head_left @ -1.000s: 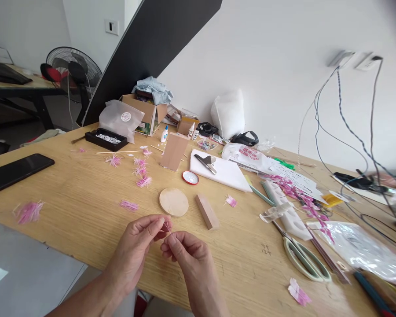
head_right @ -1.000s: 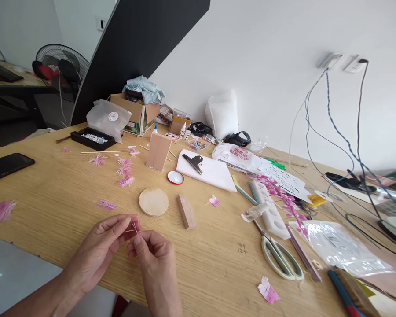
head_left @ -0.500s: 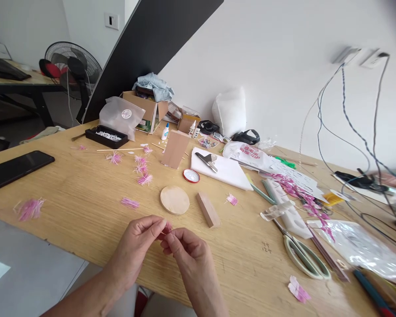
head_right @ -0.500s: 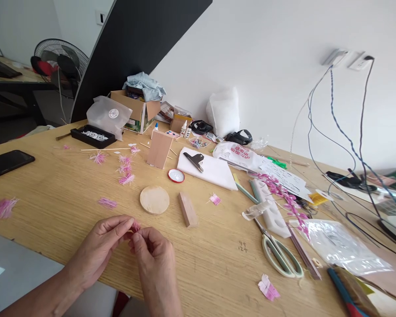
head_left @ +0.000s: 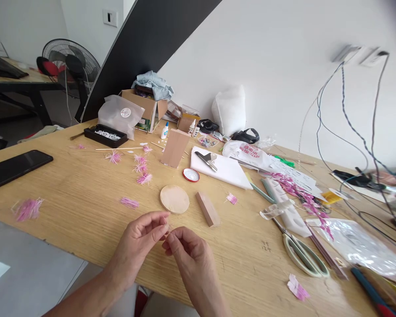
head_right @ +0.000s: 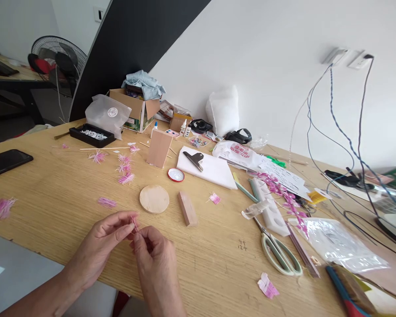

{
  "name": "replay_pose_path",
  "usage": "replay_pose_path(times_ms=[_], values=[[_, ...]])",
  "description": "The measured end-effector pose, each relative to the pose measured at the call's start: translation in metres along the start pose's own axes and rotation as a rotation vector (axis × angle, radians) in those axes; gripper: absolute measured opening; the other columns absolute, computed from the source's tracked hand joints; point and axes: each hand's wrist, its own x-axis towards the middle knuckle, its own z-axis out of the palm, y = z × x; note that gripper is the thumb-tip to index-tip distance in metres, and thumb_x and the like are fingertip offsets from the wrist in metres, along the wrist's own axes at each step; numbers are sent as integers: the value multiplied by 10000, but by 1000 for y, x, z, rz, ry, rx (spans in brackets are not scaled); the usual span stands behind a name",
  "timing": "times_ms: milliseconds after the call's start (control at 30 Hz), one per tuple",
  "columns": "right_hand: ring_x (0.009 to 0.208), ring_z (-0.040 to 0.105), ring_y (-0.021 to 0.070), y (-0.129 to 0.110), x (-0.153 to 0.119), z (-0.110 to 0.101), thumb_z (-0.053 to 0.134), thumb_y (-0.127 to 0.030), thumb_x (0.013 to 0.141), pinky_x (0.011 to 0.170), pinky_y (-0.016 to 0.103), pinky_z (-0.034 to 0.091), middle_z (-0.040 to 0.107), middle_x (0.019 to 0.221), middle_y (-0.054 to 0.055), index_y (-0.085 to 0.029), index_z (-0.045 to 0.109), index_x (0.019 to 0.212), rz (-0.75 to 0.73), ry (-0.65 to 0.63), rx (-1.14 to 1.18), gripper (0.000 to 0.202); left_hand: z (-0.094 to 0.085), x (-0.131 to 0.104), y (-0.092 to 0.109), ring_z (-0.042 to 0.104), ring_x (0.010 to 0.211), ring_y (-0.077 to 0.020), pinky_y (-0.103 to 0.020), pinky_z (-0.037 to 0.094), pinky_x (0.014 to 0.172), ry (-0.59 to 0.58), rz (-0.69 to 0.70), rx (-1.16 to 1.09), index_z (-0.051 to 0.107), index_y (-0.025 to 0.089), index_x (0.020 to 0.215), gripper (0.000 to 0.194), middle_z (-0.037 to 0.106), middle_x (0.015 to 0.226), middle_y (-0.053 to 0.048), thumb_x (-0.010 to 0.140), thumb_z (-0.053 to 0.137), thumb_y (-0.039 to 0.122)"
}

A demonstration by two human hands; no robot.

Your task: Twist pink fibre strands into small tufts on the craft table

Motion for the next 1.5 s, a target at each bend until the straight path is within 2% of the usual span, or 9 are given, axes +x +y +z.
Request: replay_pose_path(times_ms=[67, 200, 300, 500, 667, 867, 1100, 1500], values=[[524, 518, 140, -1, -1, 0, 473, -341, 783, 500, 236, 396, 562, 540, 9, -179, 540, 595, -17, 21, -52, 256, -1, 0, -1, 536, 744, -149, -242, 436, 706, 28, -12, -48, 638, 210, 901, 197, 588, 790, 7, 739, 644, 323], [513, 508, 128, -1, -4, 2, 439, -309, 829, 498, 223, 363, 566, 554, 1, -187, 543, 621, -126, 105, -248, 263, 0, 0, -1, 535, 700, -139, -232, 428, 691, -7, -28, -37, 629, 181, 751, 137, 590, 695, 12, 732, 648, 315], [476, 491, 118, 1, -6, 5, 434, -279, 843, 482, 219, 339, 560, 538, -8, -190, 539, 630, -212, 151, -396, 253, 2, -1, -1, 524, 707, -143, -225, 413, 680, -6, -47, -42, 628, 171, 715, 137, 587, 684, 13, 706, 666, 303], [468, 522, 120, 5, -6, 8, 417, -237, 847, 477, 211, 341, 577, 533, -3, -188, 540, 636, -309, 195, -502, 249, 6, 1, -6, 467, 663, -129, -217, 375, 649, 8, -32, -30, 604, 162, 666, 151, 536, 633, 26, 721, 646, 297], [478, 534, 116, 3, -6, 7, 419, -251, 844, 487, 203, 358, 601, 557, -5, -185, 560, 645, -298, 199, -431, 253, 5, 4, -7, 428, 630, -121, -217, 355, 633, 9, -18, -20, 582, 161, 609, 190, 503, 586, 36, 730, 627, 300], [550, 564, 130, -2, -4, 5, 462, -296, 812, 527, 205, 413, 601, 587, -2, -181, 564, 674, -155, 121, -149, 207, 5, 2, -4, 428, 638, -122, -219, 352, 641, 22, -28, -37, 587, 163, 600, 196, 510, 590, 31, 730, 629, 304], [552, 529, 145, 0, -3, 4, 475, -331, 780, 527, 248, 411, 570, 577, 6, -181, 539, 621, -70, 97, 1, 228, 4, 1, -6, 418, 633, -125, -228, 349, 637, 6, -47, -88, 596, 162, 588, 196, 509, 578, 26, 711, 657, 302], [539, 515, 142, -4, -5, 3, 455, -322, 778, 527, 255, 398, 544, 549, -3, -184, 507, 599, -70, 87, -1, 232, 4, 1, -7, 434, 627, -124, -244, 348, 641, -4, -108, -142, 608, 155, 600, 190, 529, 581, 20, 688, 682, 306]])
